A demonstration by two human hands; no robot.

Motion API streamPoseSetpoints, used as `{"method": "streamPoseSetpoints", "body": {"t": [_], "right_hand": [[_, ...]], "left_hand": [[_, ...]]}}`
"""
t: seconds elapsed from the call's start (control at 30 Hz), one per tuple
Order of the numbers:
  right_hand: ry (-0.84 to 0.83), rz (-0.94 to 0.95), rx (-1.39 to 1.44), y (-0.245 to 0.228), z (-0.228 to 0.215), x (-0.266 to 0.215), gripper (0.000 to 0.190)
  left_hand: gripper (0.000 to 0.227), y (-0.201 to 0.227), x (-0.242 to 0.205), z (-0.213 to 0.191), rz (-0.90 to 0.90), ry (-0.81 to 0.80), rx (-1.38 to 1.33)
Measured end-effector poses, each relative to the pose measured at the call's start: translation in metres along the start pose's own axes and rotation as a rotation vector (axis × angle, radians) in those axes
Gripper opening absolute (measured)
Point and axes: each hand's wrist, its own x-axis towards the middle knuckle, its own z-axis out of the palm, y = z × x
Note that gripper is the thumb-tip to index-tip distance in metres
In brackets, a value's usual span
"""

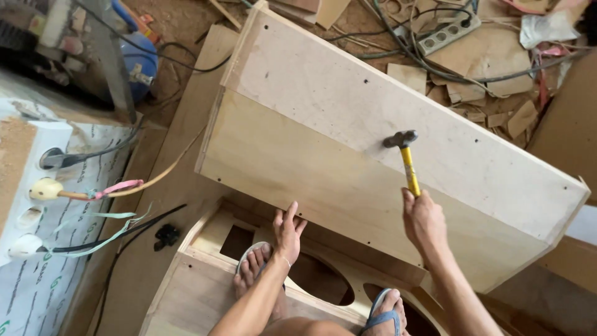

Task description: The person uses a small mallet to hammer along the surface and edges of wooden cabinet panels, holding each panel steady with the other hand. They reposition the panels and hammer different sections, working on stacked wooden speaker cabinet boxes in the workshop.

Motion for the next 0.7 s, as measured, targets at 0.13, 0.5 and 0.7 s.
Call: {"method": "streamPoseSetpoints", "body": {"t": [0.13, 0.5, 0.7], "right_hand": [[0.040, -0.025, 0.423, -0.017, 0.013, -0.025, 0.042], [0.294, -0.198, 0.676, -0.023, 0.061, -0.042, 0.039], [0.346, -0.293, 0.372, -0.018, 0.080, -0.016, 0.034]], "left_hand": [[0.101, -0.001, -0.021, 0.010, 0.053, 0.015, -0.031], [0.093, -0.010, -0.017, 0.005, 0.171, 0.018, 0.045], [0.090, -0.016, -0.008, 0.000, 0.197, 0.022, 0.033]]}}
